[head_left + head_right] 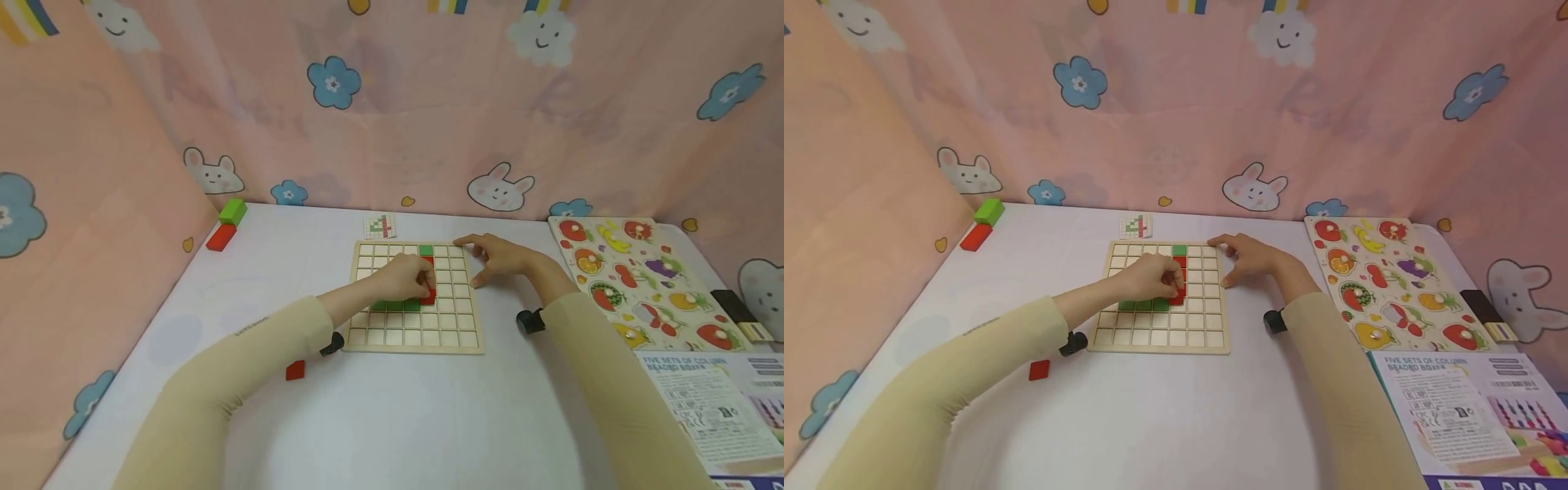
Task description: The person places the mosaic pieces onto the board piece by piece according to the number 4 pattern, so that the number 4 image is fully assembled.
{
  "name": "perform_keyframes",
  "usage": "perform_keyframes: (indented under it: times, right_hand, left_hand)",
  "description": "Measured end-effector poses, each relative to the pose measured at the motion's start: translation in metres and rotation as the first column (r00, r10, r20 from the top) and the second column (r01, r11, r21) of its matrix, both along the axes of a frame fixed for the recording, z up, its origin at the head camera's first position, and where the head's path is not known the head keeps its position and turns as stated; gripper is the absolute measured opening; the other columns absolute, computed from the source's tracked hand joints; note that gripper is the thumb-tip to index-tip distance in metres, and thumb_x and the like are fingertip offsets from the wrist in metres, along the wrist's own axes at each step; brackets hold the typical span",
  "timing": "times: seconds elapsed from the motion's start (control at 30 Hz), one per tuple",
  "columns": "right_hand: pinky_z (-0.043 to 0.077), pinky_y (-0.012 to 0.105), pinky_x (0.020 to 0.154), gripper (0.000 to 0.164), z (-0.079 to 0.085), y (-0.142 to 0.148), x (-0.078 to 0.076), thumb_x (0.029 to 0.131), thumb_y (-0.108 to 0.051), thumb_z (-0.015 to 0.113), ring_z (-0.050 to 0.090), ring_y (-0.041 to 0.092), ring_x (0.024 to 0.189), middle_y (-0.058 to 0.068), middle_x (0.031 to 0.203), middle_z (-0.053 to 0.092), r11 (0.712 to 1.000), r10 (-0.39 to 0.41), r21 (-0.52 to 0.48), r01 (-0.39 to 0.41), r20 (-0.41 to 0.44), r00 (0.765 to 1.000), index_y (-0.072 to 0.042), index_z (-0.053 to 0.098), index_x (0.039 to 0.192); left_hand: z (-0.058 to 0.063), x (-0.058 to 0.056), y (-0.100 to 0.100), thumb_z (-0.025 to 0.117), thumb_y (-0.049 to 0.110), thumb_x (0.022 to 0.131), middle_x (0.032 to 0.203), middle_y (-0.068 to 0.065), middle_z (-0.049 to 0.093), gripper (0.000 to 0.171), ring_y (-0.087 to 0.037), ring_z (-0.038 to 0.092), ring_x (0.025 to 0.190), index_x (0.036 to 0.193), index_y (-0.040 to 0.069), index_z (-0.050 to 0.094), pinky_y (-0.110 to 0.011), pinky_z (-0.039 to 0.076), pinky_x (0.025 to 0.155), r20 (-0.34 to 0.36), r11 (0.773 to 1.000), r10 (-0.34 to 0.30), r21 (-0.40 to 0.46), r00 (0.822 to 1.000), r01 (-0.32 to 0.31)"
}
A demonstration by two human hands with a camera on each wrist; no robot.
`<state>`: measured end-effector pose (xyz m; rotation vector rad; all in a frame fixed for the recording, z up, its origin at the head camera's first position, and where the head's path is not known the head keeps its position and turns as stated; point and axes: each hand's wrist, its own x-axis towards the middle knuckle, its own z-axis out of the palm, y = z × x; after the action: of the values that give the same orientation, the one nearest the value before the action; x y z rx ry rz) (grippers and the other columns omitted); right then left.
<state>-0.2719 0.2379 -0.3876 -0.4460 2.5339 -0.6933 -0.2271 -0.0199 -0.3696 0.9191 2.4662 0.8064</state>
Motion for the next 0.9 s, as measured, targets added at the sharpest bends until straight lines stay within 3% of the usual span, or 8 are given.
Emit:
perform_keyframes:
  times: [0.3,0.57,0.7,0.9]
  right_hand:
    - [0.040,0.044,0.092,0.092,0.000,0.001,-0.001,0.076,-0.022,0.084,0.043,0.031,0.110,0.020,0.133,0.045,1.000,0.006,0.000,-0.006,-0.005,1.000,-0.022,0.034,0.152]
    - [0.039,0.043,0.091,0.092,-0.001,-0.001,0.000,0.075,-0.021,0.084,0.042,0.030,0.109,0.020,0.131,0.045,1.000,0.004,-0.001,-0.004,0.004,1.000,-0.022,0.033,0.152]
    - [0.039,0.044,0.092,0.092,0.001,-0.004,0.001,0.075,-0.020,0.084,0.042,0.031,0.109,0.019,0.130,0.044,1.000,-0.008,0.009,0.008,0.006,1.000,-0.021,0.034,0.152]
    - [0.040,0.047,0.096,0.092,0.005,-0.007,0.001,0.075,-0.019,0.085,0.042,0.032,0.112,0.019,0.133,0.044,0.999,-0.033,0.028,0.033,0.020,0.999,-0.021,0.034,0.151]
  left_hand:
    - [-0.005,0.010,0.007,0.074,0.010,0.086,0.085,-0.002,0.072,0.003,-0.009,0.057,0.077,0.088,0.008,0.073,-0.021,0.046,0.072,-0.103,0.999,-0.003,-0.051,0.995,-0.002]
    - [-0.006,0.009,-0.002,0.076,0.014,0.085,0.099,-0.001,0.073,0.013,-0.014,0.061,0.094,0.098,0.012,0.075,-0.029,0.051,0.083,-0.133,0.998,-0.026,-0.069,0.991,0.017]
    - [-0.003,0.001,-0.023,0.072,0.015,0.089,0.096,-0.001,0.073,0.013,-0.014,0.063,0.084,0.102,0.011,0.074,-0.025,0.050,0.076,-0.142,0.999,-0.020,-0.029,0.990,0.016]
    - [0.009,-0.009,-0.078,0.069,0.015,0.092,0.092,-0.004,0.070,0.011,-0.016,0.060,0.082,0.100,0.010,0.074,-0.026,0.049,0.075,-0.117,0.998,0.053,-0.028,0.992,-0.057]
